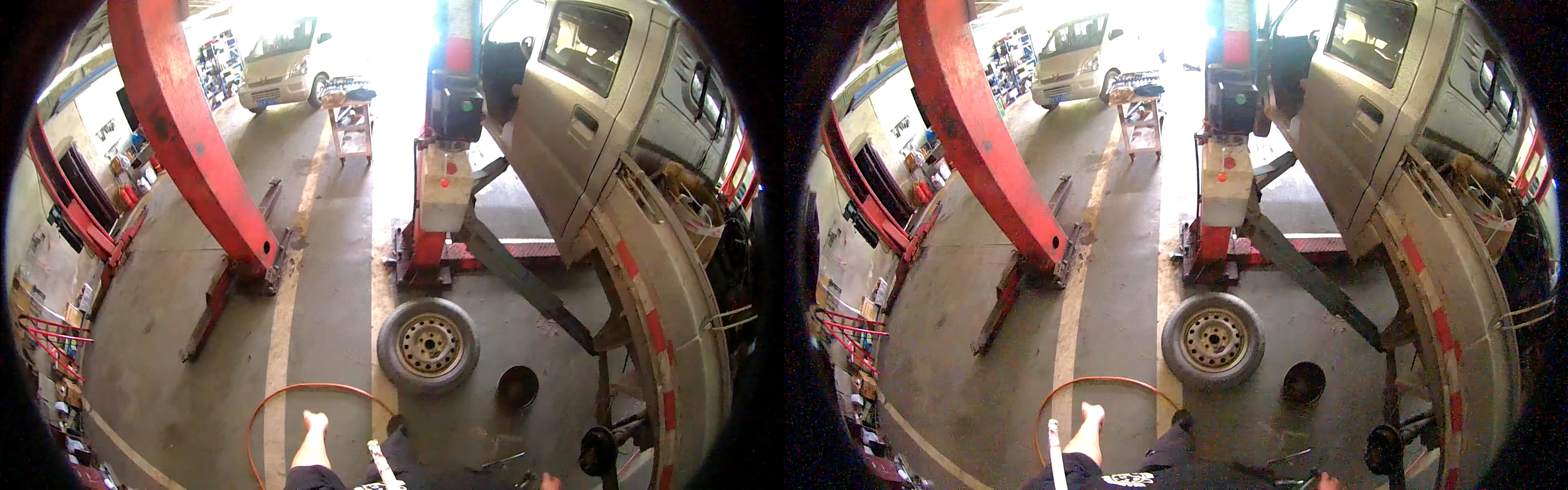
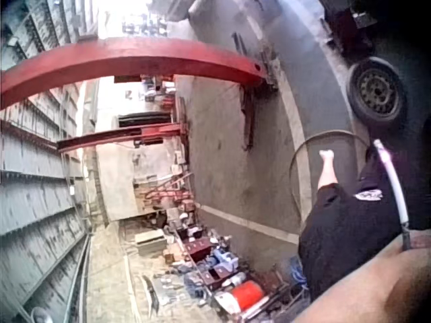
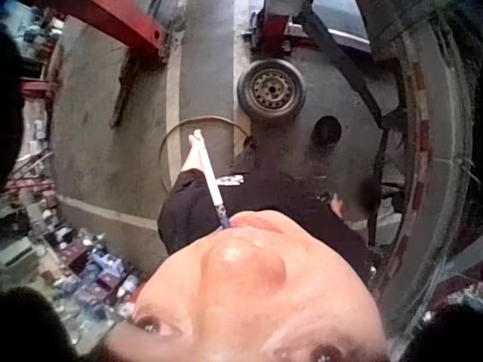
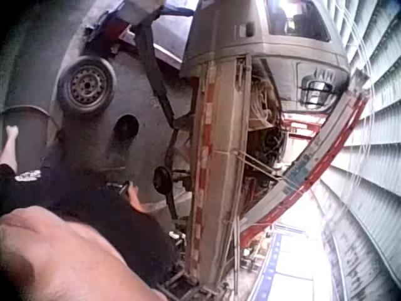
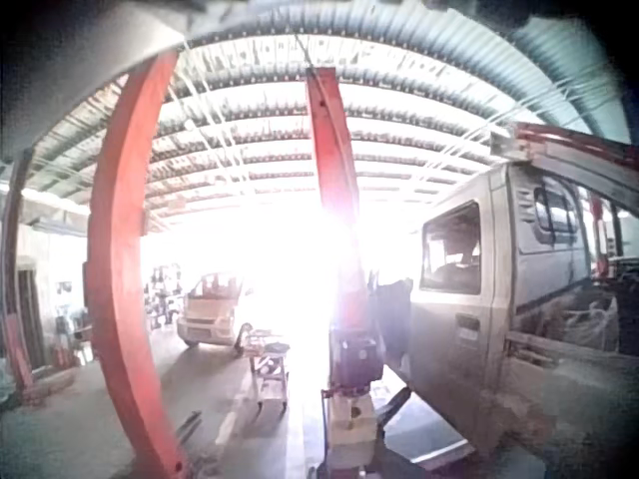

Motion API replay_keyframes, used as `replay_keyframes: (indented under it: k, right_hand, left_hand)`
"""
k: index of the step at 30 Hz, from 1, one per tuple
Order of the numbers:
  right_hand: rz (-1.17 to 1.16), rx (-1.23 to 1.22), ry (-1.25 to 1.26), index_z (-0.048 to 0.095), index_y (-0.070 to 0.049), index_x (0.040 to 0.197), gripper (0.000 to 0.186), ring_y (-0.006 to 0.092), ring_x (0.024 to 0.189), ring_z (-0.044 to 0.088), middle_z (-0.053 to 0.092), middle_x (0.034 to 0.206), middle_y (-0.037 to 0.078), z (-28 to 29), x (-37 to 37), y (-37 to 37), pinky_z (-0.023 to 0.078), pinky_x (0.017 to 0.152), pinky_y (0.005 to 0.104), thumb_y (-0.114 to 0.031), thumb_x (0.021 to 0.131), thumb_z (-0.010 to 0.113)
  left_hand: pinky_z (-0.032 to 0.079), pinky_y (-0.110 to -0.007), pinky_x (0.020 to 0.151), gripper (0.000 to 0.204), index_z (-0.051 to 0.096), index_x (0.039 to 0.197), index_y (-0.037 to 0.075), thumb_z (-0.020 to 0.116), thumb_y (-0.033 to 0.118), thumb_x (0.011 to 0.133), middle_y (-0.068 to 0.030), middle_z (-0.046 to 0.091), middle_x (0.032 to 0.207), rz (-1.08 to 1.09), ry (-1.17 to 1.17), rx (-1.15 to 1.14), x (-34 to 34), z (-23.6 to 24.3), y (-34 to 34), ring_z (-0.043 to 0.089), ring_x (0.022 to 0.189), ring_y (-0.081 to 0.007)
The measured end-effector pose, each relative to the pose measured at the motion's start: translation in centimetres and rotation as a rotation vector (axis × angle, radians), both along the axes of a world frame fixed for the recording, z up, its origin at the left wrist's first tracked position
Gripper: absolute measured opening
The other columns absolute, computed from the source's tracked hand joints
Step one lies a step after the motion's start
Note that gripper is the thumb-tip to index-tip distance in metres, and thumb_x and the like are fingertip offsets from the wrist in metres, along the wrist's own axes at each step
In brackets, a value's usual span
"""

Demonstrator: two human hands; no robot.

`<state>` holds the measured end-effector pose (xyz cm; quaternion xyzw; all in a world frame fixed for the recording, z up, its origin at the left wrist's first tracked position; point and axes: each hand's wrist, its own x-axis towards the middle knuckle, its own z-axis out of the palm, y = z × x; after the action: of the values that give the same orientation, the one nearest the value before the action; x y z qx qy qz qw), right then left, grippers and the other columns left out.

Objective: The person uses an impact wrench to remove lug nuts from a car's front tire, then removes the tire and brake drum. The person repeats the process on the rear tire, removing the tire and brake drum as well.

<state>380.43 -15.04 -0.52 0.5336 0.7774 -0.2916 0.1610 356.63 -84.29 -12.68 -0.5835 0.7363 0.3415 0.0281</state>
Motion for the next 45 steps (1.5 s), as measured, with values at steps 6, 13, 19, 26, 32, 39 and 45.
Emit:
replay_keyframes:
  k: [6,13,19,26,32,39,45]
  right_hand:
    - [0.544,-0.165,-0.019,0.067,0.004,0.079,0.043,0.0253,0.063,0.065,0.062,0.063,0.015,-7.1,-12.2,-1.4,0.052,0.058,0.0432,-0.039,0.082,0.063]
    - [0.397,-0.371,0.153,0.058,0.0,0.116,0.035,0.0217,0.065,0.065,0.064,0.096,0.012,-6.6,-31.2,-11.0,0.055,0.057,0.0358,-0.025,0.091,0.062]
    - [0.688,-0.326,-0.129,0.061,0.0,0.115,0.035,0.0236,0.066,0.067,0.066,0.091,0.014,-5.3,-38.8,-19.7,0.053,0.056,0.0351,-0.025,0.09,0.063]
    - [0.737,-0.275,-0.097,0.058,0.003,0.118,0.041,0.0257,0.062,0.065,0.066,0.093,0.015,-15.8,-57.6,-23.7,0.052,0.056,0.0381,-0.025,0.088,0.063]
    - [0.452,-0.584,0.173,0.059,-0.003,0.119,0.037,0.0227,0.07,0.066,0.065,0.102,0.014,-5.5,-77.5,-43.3,0.052,0.06,0.0373,-0.028,0.092,0.058]
    - [0.3,-0.751,0.409,0.058,-0.006,0.109,0.032,0.016,0.056,0.063,0.053,0.073,0.003,-4.4,-97.9,-49.4,0.048,0.048,0.0318,-0.034,0.096,0.057]
    - [0.339,-0.693,0.279,0.06,-0.004,0.116,0.035,0.0174,0.058,0.064,0.067,0.085,0.008,-7.7,-109.2,-52.0,0.052,0.054,0.033,-0.029,0.092,0.061]
  left_hand:
    - [0.05,-0.031,0.046,0.011,0.057,0.096,0.003,0.061,0.009,0.087,-0.0066,0.059,0.08,-0.194,0.561,0.431,-8.0,7.4,-4.6,0.055,0.057,-0.0137]
    - [0.041,-0.033,0.04,0.02,0.053,0.1,0.003,0.062,0.014,0.086,-0.0049,0.055,0.071,0.242,0.364,0.457,1.6,0.5,-9.1,0.049,0.047,-0.0149]
    - [0.048,-0.046,0.047,0.02,0.051,0.101,0.007,0.061,0.017,0.086,-0.0081,0.053,0.074,0.621,-0.067,0.547,10.7,-1.3,-7.7,0.053,0.056,-0.0235]
    - [0.042,-0.047,0.046,0.021,0.051,0.101,0.0,0.059,0.012,0.086,-0.0108,0.051,0.069,0.747,0.014,0.74,2.7,-6.1,-14.0,0.049,0.051,-0.0227]
    - [0.046,-0.033,0.047,0.022,0.054,0.1,0.002,0.065,0.015,0.086,-0.0066,0.057,0.08,0.224,0.087,0.347,-22.1,6.9,-30.6,0.056,0.058,-0.0167]
    - [0.049,-0.03,0.048,0.013,0.056,0.096,0.003,0.063,0.011,0.089,-0.006,0.06,0.078,0.092,0.665,0.177,-51.7,13.5,-33.1,0.057,0.057,-0.0146]
    - [0.04,-0.037,0.041,0.013,0.054,0.08,0.006,0.063,0.013,0.085,-0.0044,0.048,0.058,0.335,0.277,0.379,-65.3,5.8,-33.2,0.043,0.04,-0.0169]
